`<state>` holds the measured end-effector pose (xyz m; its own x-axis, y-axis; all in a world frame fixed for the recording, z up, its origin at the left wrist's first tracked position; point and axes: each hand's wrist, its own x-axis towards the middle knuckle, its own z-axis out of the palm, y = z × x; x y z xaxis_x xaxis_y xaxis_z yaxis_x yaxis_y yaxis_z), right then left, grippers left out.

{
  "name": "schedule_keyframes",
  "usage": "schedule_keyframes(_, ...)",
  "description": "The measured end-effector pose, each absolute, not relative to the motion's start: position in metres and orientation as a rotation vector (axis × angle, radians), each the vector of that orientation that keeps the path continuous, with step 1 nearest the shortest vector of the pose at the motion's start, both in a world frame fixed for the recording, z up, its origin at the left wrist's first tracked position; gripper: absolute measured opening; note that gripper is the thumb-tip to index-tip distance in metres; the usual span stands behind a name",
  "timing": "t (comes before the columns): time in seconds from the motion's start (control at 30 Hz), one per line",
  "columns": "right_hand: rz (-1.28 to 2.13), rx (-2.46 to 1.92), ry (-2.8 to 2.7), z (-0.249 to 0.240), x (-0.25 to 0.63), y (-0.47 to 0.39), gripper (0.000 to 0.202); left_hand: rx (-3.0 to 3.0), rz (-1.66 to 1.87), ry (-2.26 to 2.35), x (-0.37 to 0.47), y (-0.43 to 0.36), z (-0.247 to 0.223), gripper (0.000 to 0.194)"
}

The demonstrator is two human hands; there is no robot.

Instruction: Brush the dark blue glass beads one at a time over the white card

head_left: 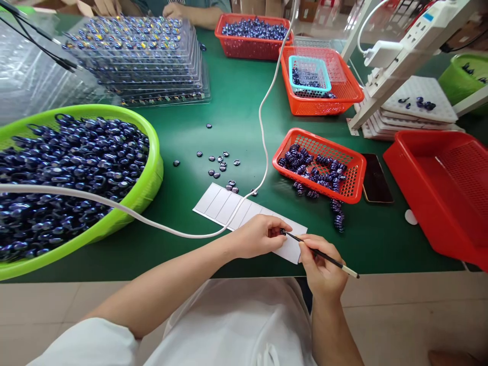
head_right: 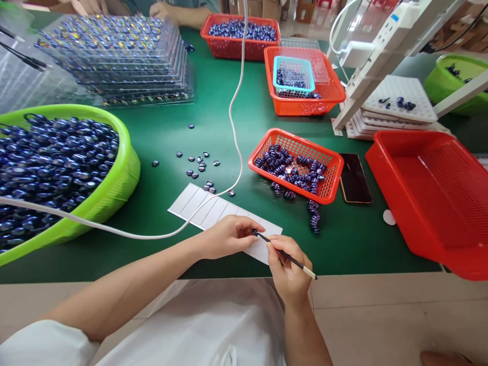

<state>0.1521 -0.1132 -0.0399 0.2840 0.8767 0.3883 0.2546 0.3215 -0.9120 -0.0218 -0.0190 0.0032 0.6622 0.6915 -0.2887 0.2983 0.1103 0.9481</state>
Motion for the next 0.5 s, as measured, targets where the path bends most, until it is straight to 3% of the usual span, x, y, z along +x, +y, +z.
schedule_keyframes(0.13,0.604,-1.171,-1.192,-0.041,0.154,-0.114,0.023,1.698,0.391,0.986,-0.034,-0.015,0.011,0.034)
schedule_keyframes(0.33,0.632,-1.159,-1.060,-0.039,0.153,-0.113,0.015,2.235,0.265,1.699,-0.074,0.006,0.028,0.052)
schedule_keyframes(0.5,0.569,-1.177,-0.925,-0.037,0.150,-0.111,0.009,2.451,0.191,1.470,-0.052,0.004,0.021,0.052)
